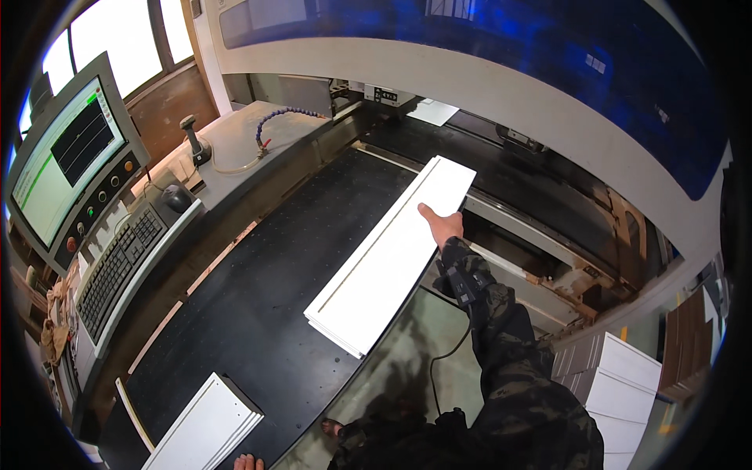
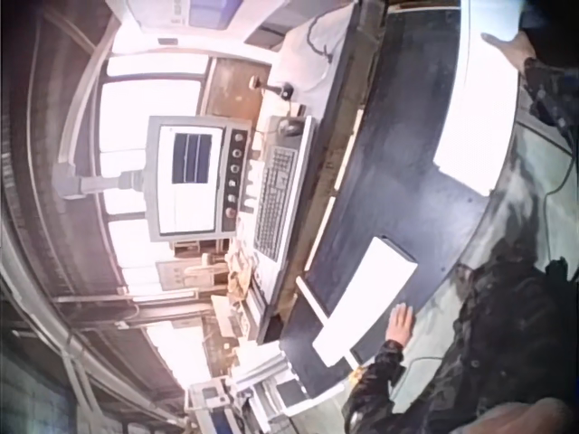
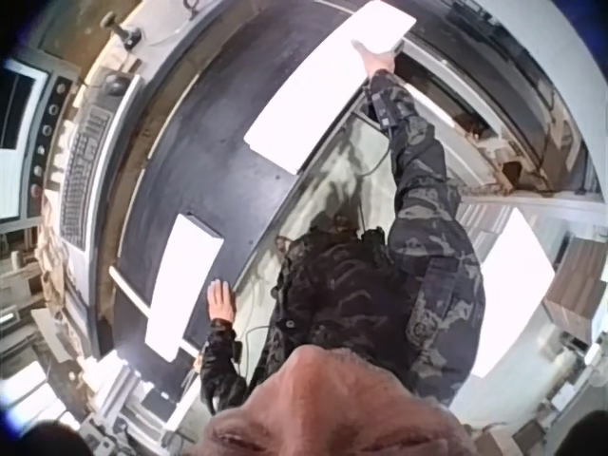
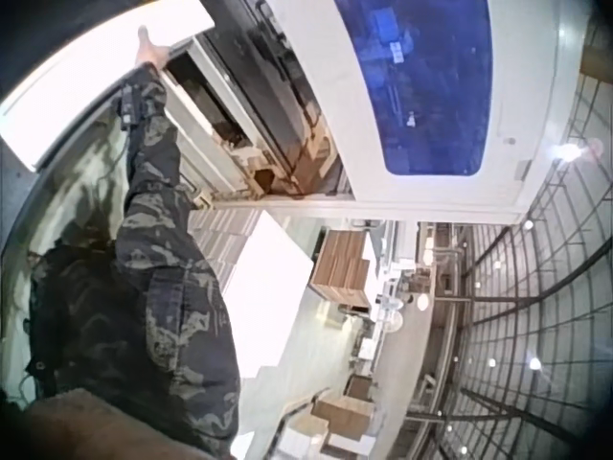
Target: The person is seen operating a woodworking machine, feeding white wood panels into it, and then using a utility knife to trim or mark them.
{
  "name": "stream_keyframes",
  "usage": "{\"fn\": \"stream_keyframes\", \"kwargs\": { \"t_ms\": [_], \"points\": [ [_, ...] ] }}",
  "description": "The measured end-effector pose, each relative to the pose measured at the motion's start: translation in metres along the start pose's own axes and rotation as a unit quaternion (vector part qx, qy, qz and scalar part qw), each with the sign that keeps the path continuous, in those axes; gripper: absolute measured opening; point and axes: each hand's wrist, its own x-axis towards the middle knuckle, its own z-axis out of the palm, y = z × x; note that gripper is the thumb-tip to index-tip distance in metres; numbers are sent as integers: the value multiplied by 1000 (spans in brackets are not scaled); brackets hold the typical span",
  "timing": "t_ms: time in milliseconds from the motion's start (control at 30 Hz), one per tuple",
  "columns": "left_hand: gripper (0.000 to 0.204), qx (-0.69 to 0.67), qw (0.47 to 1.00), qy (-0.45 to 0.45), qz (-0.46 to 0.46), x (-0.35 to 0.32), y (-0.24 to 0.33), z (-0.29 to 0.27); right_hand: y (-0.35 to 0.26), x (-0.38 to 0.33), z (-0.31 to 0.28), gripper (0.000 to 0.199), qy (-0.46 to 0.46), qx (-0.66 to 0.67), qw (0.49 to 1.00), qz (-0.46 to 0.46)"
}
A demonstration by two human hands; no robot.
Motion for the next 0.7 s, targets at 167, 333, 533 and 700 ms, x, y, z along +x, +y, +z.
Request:
{"fn": "stream_keyframes", "kwargs": {
  "t_ms": [167,333,533,700],
  "points": [
    [57,-2,1000,3,7,3,1,0,-5,-1,-6,108,-4,-12,1000,-2],
    [57,6,1000,12,10,6,3,-1,-6,-3,-2,63,51,-36,998,8],
    [56,15,1000,9,2,3,5,-2,-16,-13,2,65,40,-29,998,27],
    [57,9,1000,-6,-7,2,2,4,-16,-12,-3,64,41,-19,999,23]
  ]
}}
